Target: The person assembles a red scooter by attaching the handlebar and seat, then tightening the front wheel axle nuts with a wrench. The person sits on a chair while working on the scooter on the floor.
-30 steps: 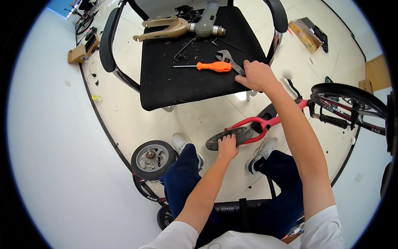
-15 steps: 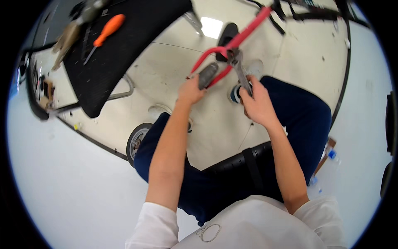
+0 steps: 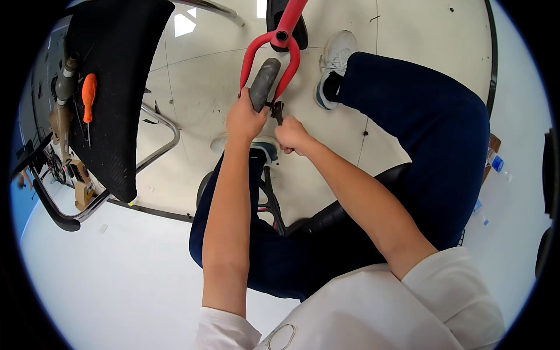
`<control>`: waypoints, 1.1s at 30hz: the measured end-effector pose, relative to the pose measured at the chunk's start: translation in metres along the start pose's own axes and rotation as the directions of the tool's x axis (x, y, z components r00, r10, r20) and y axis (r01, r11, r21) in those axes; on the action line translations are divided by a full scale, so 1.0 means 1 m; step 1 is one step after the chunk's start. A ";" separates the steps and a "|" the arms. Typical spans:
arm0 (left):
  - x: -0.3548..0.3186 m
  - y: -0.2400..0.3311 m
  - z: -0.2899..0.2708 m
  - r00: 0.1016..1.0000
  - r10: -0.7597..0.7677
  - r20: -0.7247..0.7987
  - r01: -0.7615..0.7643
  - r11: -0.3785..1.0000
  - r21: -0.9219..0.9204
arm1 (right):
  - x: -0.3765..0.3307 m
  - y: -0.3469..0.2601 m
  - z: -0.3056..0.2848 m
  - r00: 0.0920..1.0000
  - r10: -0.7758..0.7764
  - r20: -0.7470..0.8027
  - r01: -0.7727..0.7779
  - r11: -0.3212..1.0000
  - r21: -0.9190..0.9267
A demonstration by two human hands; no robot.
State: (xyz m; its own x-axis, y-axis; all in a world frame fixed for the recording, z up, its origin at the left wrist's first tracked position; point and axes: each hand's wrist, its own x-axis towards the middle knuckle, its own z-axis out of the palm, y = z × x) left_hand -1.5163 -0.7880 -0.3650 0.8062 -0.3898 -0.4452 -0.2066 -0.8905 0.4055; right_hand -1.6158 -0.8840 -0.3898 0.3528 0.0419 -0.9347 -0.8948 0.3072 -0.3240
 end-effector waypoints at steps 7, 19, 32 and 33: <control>-0.002 0.010 0.002 0.998 -0.056 0.007 0.055 0.998 0.036 | -0.012 -0.016 -0.001 0.998 -0.053 -0.031 0.048 0.988 -0.146; 0.002 0.009 0.001 0.998 -0.059 0.008 0.059 0.996 0.069 | 0.023 -0.054 -0.055 0.952 0.133 0.275 -0.062 0.965 -0.253; 0.005 0.011 0.001 0.997 -0.069 0.016 0.067 0.994 0.081 | 0.060 -0.104 -0.083 0.749 0.453 0.484 -0.270 0.875 -0.401; 0.005 0.011 0.001 0.996 -0.082 0.022 0.080 0.993 0.089 | 0.060 -0.104 -0.083 0.760 0.430 0.487 -0.250 0.886 -0.390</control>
State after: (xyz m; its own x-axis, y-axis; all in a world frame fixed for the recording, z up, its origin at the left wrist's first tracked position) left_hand -1.5156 -0.7999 -0.3633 0.8080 -0.3203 -0.4945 -0.1902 -0.9362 0.2955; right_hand -1.5242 -0.9925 -0.4243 0.0173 0.6272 -0.7787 -0.9879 -0.1094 -0.1100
